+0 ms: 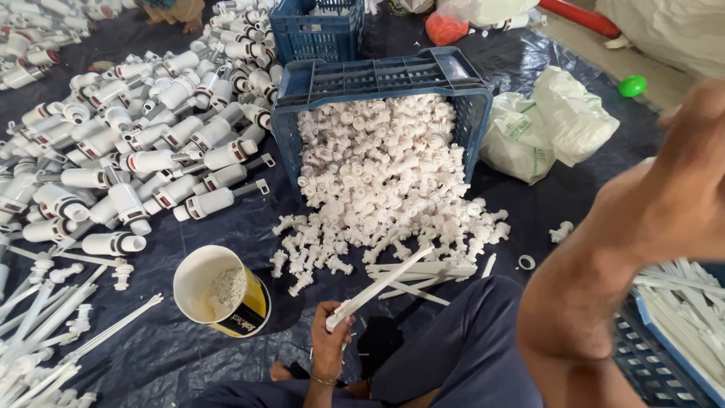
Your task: The person sits on the floor and repeatedly picks up small white plastic components and rods, then presses them together to form assembled units. The person places the finished assemblies into a nearby pile and continues the process with additional parts from surrounding piles.
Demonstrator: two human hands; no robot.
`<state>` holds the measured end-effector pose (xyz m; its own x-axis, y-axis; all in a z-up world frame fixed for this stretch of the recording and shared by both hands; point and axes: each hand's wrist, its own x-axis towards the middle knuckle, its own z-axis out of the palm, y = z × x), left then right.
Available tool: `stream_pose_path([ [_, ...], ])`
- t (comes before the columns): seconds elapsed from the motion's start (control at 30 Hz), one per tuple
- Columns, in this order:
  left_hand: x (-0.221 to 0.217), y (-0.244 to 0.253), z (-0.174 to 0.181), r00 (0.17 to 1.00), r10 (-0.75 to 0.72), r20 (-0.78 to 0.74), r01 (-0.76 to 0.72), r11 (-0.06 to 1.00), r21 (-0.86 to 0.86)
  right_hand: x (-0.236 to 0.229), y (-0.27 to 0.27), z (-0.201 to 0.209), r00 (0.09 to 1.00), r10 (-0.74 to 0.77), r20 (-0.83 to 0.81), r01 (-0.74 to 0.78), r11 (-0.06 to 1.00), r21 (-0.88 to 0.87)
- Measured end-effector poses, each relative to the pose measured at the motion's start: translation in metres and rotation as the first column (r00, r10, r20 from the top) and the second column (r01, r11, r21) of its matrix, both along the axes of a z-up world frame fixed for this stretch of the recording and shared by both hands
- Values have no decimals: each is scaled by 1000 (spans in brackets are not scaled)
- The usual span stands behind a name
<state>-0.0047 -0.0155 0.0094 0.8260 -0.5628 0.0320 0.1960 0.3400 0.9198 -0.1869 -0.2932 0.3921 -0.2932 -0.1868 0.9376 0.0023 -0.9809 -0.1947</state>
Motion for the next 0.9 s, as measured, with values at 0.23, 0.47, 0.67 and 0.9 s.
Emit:
stream_pose_path([
  [0.23,-6,7,-5,998,-56,22,58,995,-84,-18,-10,-15,955,277,-105,-283,958,-41],
  [0.47,-7,1,-10,999,-8,33,9,999,-38,-17,4,-48,869,489,-76,-489,872,26],
  [0.67,-10,2,-2,1000,-4,24,4,1000,-31,-14,9,-64,832,549,-81,-543,836,77],
  [0.9,-9,3,-4,1000,13,13,-12,997,-76,-7,16,-76,746,647,-156,-642,762,91],
])
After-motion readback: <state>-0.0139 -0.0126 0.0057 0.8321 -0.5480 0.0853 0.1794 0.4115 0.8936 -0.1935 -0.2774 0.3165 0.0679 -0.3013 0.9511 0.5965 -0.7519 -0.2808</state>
